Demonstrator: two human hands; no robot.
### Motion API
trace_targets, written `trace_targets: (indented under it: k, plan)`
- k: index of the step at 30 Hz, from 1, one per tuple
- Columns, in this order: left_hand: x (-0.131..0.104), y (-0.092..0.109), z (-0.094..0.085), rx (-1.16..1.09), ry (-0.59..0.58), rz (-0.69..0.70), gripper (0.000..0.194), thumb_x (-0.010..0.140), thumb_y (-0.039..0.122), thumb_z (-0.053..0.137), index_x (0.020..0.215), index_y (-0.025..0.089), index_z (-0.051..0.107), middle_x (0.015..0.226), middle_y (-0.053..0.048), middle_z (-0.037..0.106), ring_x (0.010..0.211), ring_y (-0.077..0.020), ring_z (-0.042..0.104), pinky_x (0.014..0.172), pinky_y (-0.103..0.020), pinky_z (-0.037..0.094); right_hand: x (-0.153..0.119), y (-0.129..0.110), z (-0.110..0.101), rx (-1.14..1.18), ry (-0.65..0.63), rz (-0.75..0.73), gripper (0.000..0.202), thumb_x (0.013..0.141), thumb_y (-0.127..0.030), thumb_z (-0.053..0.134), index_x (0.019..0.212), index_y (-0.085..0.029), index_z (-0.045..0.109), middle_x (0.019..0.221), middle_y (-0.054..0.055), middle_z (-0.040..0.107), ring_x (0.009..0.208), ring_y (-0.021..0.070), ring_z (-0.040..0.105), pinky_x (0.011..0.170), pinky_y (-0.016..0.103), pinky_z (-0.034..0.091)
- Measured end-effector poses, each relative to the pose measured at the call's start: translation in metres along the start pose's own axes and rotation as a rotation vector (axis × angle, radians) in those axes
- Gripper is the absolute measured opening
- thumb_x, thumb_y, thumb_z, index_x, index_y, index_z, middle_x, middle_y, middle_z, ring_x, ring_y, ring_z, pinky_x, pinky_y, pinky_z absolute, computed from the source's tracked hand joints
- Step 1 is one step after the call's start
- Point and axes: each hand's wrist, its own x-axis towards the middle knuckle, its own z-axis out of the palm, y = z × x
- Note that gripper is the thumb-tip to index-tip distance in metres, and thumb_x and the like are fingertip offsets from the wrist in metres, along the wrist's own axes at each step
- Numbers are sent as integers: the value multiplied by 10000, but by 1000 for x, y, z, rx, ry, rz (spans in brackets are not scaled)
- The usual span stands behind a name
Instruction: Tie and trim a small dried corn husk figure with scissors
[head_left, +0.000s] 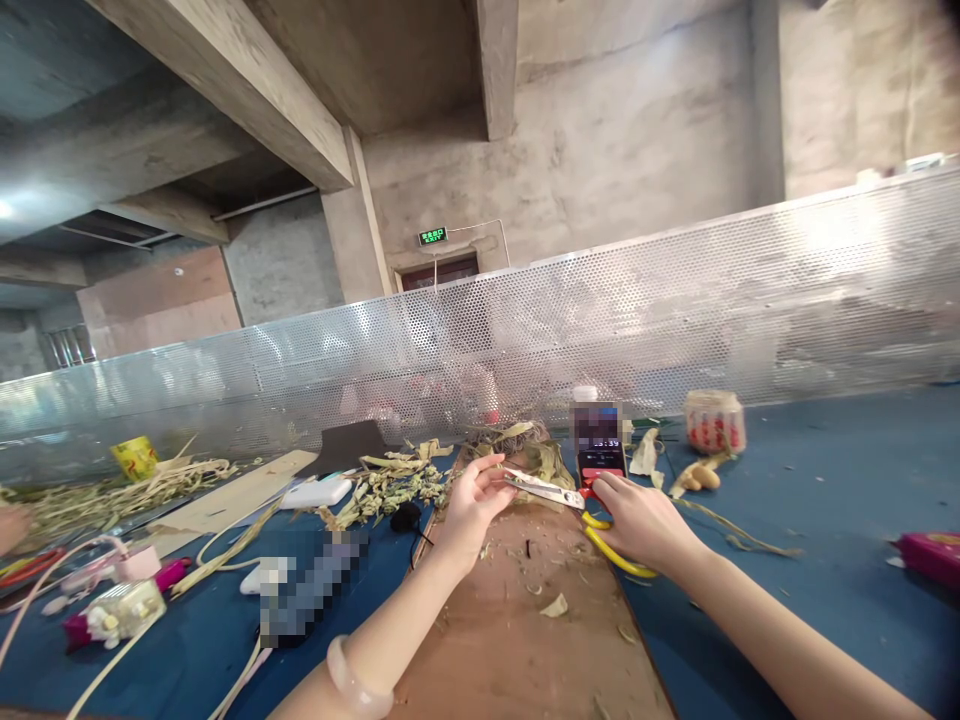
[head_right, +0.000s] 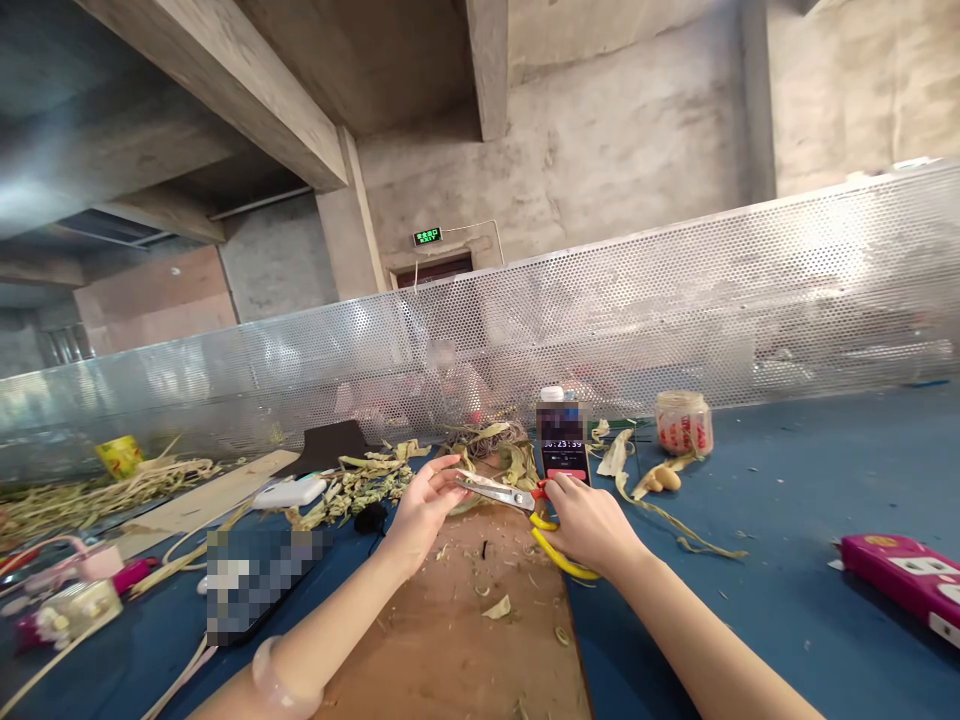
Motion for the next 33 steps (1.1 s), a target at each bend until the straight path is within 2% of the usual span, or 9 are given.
trace_targets:
  k: [6,11,14,17,20,22,24,29,33]
  plan:
    - [0,1,0,-32,-2,-7,430,686,147,666,1096,190,544,973,-65,614,906,-181,594,863,-362,459,0,0,-1,-7,23,8,198,752,-342,486,845,-171,523,902,43,594,731,184,589,485,259,233]
    - [0,-2,-1,-50,8,-13,423,688,161,670,1091,188,545,990,-73,613,881,-172,597,846,-363,469,0,1,-2,37,116,30,201,758,-361,481,854,-185,497,880,33,574,750,177,574,483,247,254]
    - [3,-1,-2,-19,48,2,412,687,173,674,1080,182,550,966,-68,619,891,-167,599,843,-337,465,0,3,-1,44,184,81,183,762,-375,466,808,-198,473,820,16,554,695,162,555,475,242,254]
    - [13,12,-11,1,119,61,389,696,182,667,1064,163,544,956,-77,634,931,-176,604,859,-318,455,0,7,1,35,224,104,175,759,-377,463,787,-205,456,793,9,539,687,161,549,468,238,252]
    - [29,34,-37,65,263,146,378,730,189,624,1086,152,500,989,-93,634,941,-190,619,867,-343,465,-1,9,2,17,236,91,161,749,-361,469,787,-205,457,793,11,538,706,168,551,470,238,258]
    - [40,46,-66,378,392,85,317,786,220,549,1088,150,480,990,-96,643,902,-169,635,817,-317,493,-2,9,2,12,238,91,159,748,-357,468,788,-204,462,797,15,542,708,170,552,466,239,256]
    - [47,52,-99,498,460,30,300,770,204,560,1051,128,488,970,-114,648,851,-172,648,771,-312,507,-2,8,2,16,232,91,164,756,-358,462,805,-202,469,814,21,551,719,174,555,464,241,256]
    - [50,42,-175,839,626,-101,258,676,133,605,919,122,521,797,-93,669,729,-207,650,684,-335,500,-1,8,1,30,194,89,203,783,-386,441,850,-199,484,848,41,566,751,189,560,472,248,269]
    - [47,31,-207,1118,642,-105,201,681,162,608,873,158,549,828,-79,681,848,-218,629,777,-325,454,-1,9,4,25,162,81,218,784,-399,439,860,-201,489,843,40,566,766,196,561,470,247,274]
